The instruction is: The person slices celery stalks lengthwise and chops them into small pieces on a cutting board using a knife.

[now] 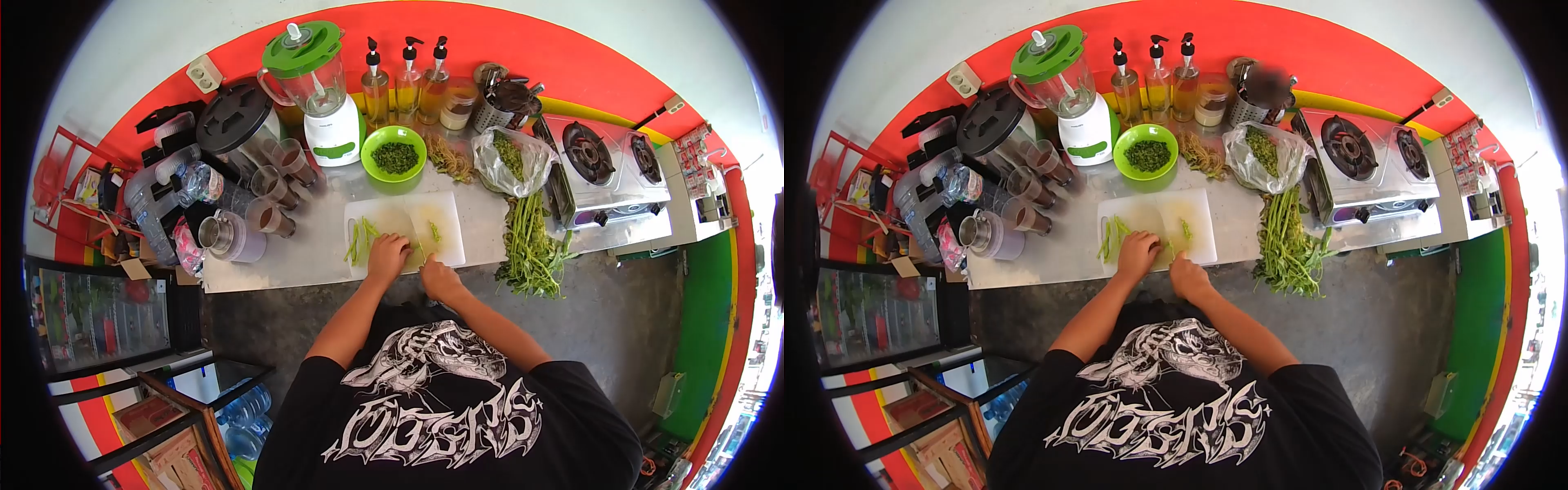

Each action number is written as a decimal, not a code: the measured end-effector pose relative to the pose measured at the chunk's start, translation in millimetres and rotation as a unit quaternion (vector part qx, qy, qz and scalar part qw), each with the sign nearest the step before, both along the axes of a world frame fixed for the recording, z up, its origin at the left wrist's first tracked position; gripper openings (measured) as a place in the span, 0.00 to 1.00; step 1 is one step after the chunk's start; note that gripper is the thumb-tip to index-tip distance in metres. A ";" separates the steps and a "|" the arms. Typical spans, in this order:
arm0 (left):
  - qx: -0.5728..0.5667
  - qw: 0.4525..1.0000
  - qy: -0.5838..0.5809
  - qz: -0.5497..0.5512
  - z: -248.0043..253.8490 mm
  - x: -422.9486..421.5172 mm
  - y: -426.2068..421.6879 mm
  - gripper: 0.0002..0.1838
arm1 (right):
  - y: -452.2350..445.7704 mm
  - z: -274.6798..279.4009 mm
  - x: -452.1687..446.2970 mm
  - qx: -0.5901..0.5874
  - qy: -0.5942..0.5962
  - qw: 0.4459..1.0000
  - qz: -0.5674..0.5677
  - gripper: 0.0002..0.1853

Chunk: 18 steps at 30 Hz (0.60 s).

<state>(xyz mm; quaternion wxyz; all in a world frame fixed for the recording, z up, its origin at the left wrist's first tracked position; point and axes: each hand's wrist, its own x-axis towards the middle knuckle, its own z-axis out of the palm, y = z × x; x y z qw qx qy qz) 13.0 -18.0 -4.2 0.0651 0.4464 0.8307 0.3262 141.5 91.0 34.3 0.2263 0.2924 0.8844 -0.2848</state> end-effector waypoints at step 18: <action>0.025 0.999 -0.016 -0.043 6.8 -7.3 -14.9 0.06 | 17.5 1.1 -18.4 -0.015 0.016 0.999 0.027 0.23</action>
